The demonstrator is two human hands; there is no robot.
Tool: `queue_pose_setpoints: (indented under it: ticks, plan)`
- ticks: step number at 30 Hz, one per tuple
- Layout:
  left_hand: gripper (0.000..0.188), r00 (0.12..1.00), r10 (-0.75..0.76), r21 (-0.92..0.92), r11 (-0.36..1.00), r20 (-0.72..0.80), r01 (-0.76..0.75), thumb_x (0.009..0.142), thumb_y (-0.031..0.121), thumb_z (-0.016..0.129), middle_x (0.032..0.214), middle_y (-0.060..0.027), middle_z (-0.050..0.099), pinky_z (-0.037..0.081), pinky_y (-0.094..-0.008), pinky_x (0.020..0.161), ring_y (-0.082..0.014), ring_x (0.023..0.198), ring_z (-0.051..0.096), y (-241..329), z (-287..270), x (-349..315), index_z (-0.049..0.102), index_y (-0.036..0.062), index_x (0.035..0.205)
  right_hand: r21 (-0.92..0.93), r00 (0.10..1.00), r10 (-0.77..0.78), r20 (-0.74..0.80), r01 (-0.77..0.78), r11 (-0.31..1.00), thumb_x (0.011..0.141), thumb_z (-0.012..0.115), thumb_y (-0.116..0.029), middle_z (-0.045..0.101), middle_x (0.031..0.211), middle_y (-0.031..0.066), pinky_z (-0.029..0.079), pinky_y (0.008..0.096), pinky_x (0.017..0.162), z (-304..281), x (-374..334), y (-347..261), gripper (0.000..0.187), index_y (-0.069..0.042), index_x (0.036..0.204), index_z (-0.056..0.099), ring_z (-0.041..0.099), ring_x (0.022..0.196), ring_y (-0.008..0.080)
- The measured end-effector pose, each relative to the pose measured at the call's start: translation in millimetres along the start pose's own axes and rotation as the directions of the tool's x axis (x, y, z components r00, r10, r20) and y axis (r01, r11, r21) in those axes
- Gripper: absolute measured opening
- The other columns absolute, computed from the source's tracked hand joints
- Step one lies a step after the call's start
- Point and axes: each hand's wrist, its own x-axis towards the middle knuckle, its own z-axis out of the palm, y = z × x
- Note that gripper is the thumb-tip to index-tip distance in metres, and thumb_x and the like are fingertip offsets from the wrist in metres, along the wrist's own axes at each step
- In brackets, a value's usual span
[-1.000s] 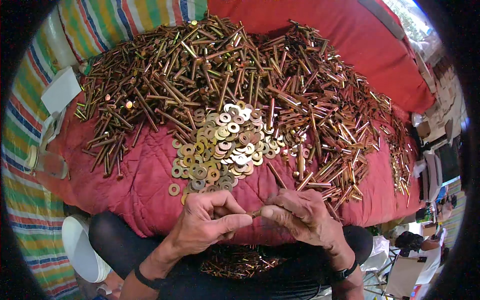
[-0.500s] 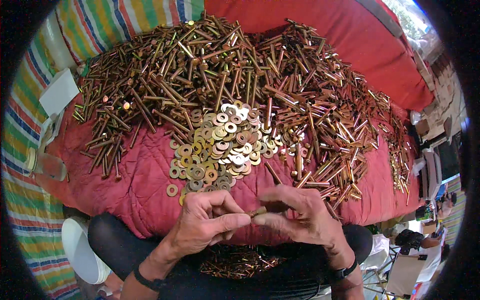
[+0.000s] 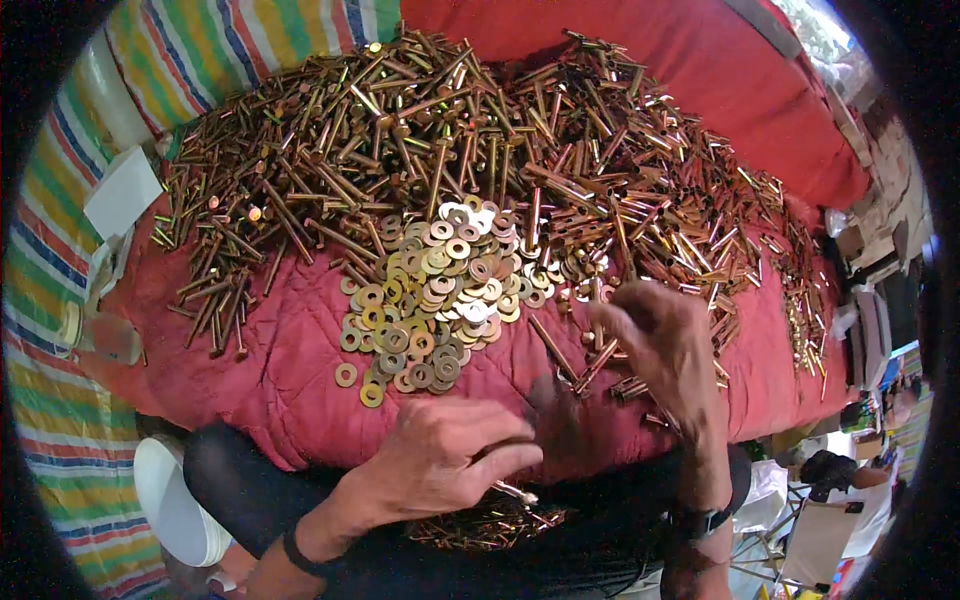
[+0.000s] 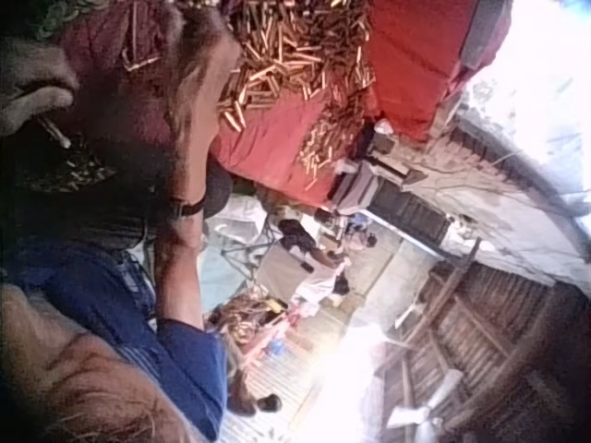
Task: The person sits cross-legged on a red cushion and repeatedly picks up brass-colored cylindrical fasteners and flat washers from a large pile. They insert each fastener through a washer by hand, then place the assembled pair back onto the pile. The process continues with one-at-a-time handling of fasteners and washers.
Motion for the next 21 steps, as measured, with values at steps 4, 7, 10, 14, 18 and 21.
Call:
queue_pose_setpoints:
  ticks: [4,7,10,14,18,21]
  plan:
    - [0.021,0.982,0.136,0.329,0.940,-0.129,-0.087,0.091,0.007,0.070,0.108,-0.0123,0.074,0.059,-0.0387,0.076,-0.0312,0.089,0.073,-16.1,19.5,16.8,0.075,0.0031,0.112,-0.400,0.965,-0.215,-0.152,0.139,0.906,0.088,0.078,-0.025,0.072,0.085,0.0208,0.054,0.0490,0.068,15.4,18.3,37.5,0.026,-0.004,0.101,0.070,0.071,0.079,0.0404]
    - [0.032,0.956,0.278,0.479,0.854,-0.090,-0.203,0.087,0.004,0.064,0.114,-0.0134,0.072,0.060,-0.0392,0.078,-0.0313,0.091,0.073,-27.9,26.3,32.7,0.073,0.0035,0.118,-0.414,0.988,-0.104,-0.115,0.047,0.909,0.080,0.085,-0.027,0.075,0.088,0.0204,0.057,0.0499,0.078,27.3,24.0,49.5,0.040,-0.003,0.110,0.072,0.073,0.087,0.0414]
    - [0.032,0.965,0.250,0.544,0.801,0.077,-0.250,0.085,0.006,0.059,0.114,-0.0128,0.068,0.059,-0.0402,0.078,-0.0303,0.092,0.071,-36.9,33.9,49.6,0.070,0.0024,0.114,-0.471,0.995,-0.092,-0.035,0.065,0.880,0.081,0.083,-0.025,0.074,0.091,0.0222,0.056,0.0505,0.078,33.7,31.1,51.4,0.038,-0.002,0.109,0.071,0.072,0.087,0.0431]
    - [0.022,0.947,0.296,0.581,0.751,0.125,-0.312,0.086,0.007,0.058,0.101,-0.0150,0.060,0.058,-0.0420,0.077,-0.0313,0.088,0.068,-43.1,42.5,58.9,0.067,0.0016,0.105,-0.416,0.988,-0.147,-0.041,0.117,0.902,0.082,0.079,-0.022,0.070,0.091,0.0228,0.056,0.0532,0.075,36.7,33.3,55.4,0.028,-0.003,0.098,0.067,0.070,0.087,0.0451]
    - [0.017,0.939,0.311,0.609,0.719,0.147,-0.334,0.087,0.009,0.058,0.093,-0.0142,0.054,0.057,-0.0422,0.076,-0.0317,0.084,0.066,-46.7,40.8,60.2,0.065,0.0016,0.100,-0.270,0.970,-0.216,-0.108,0.180,0.946,0.081,0.079,-0.022,0.070,0.095,0.0235,0.056,0.0516,0.079,31.7,32.3,59.0,0.032,-0.003,0.105,0.070,0.069,0.090,0.0451]
    - [0.014,0.937,0.308,0.636,0.693,0.163,-0.339,0.086,0.008,0.062,0.099,-0.0162,0.057,0.058,-0.0422,0.074,-0.0310,0.087,0.068,-45.0,37.0,59.9,0.065,0.0024,0.099,0.047,0.976,-0.107,-0.188,0.118,0.992,0.085,0.074,-0.020,0.072,0.094,0.0197,0.055,0.0474,0.077,21.5,34.0,51.9,0.031,0.001,0.107,0.070,0.071,0.086,0.0370]
